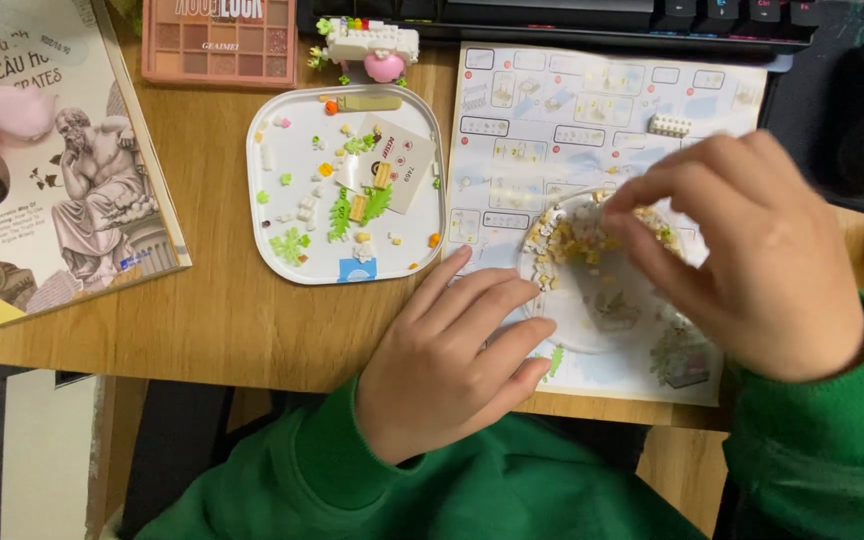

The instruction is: Assembling a miniature model by picking up small decorative pieces and placing them onto a template.

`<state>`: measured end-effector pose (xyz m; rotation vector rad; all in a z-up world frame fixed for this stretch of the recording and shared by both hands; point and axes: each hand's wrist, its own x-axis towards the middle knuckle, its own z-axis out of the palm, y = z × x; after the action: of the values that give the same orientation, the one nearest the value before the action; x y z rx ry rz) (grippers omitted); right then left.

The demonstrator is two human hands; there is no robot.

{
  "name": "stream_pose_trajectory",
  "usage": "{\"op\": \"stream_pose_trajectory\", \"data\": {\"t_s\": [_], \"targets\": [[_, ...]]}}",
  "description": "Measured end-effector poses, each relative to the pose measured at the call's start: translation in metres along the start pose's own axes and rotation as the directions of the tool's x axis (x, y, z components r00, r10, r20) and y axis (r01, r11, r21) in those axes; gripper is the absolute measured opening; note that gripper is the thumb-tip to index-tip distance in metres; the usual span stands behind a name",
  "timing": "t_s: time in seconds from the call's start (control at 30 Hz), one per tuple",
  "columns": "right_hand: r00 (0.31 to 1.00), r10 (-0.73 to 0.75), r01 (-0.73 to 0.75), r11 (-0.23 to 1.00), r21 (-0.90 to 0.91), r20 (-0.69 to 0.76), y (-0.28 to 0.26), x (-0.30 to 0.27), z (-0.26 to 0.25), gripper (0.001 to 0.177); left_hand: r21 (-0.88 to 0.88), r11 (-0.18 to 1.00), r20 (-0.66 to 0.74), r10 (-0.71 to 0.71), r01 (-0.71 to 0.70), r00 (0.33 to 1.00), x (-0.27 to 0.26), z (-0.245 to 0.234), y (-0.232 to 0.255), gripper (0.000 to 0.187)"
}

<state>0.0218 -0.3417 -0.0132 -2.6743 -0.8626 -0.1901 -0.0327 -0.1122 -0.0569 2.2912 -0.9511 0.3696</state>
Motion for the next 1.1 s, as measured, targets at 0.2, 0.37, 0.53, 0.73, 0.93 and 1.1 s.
{"op": "stream_pose_trajectory", "data": {"t_s": [0.2,0.37,0.53,0.73,0.93,1.1], "targets": [[0.998,0.041,-0.048,0.985,-0.164,-0.049,0.047,0.015,0.037,0.011,-0.01,1.0,-0.008,-0.012,0.012,1.0,0.0,-0.001,0.0,0.012],[0.996,-0.025,0.018,0.997,-0.075,-0.09,0.049,0.015,0.035,0.011,0.008,1.0,-0.027,-0.007,0.007,1.0,0.001,0.0,0.0,0.015],[0.996,0.004,-0.003,1.0,0.012,-0.092,0.026,-0.003,-0.001,0.014,0.009,1.0,-0.023,-0.01,0.01,1.0,0.001,0.001,0.0,0.015],[0.98,0.194,-0.195,0.98,0.031,0.047,-0.005,-0.046,-0.015,0.015,0.009,1.0,-0.022,-0.013,0.013,1.0,0.001,0.002,-0.001,0.016],[0.968,0.251,-0.251,0.968,0.016,-0.015,-0.026,-0.064,0.008,0.019,-0.03,0.998,0.012,-0.047,0.048,0.999,0.001,0.002,0.001,0.015],[0.97,0.213,-0.214,0.977,0.003,-0.12,-0.029,-0.051,0.017,0.015,-0.013,0.999,0.0,-0.052,0.052,0.999,0.002,0.002,0.001,0.011]]}}
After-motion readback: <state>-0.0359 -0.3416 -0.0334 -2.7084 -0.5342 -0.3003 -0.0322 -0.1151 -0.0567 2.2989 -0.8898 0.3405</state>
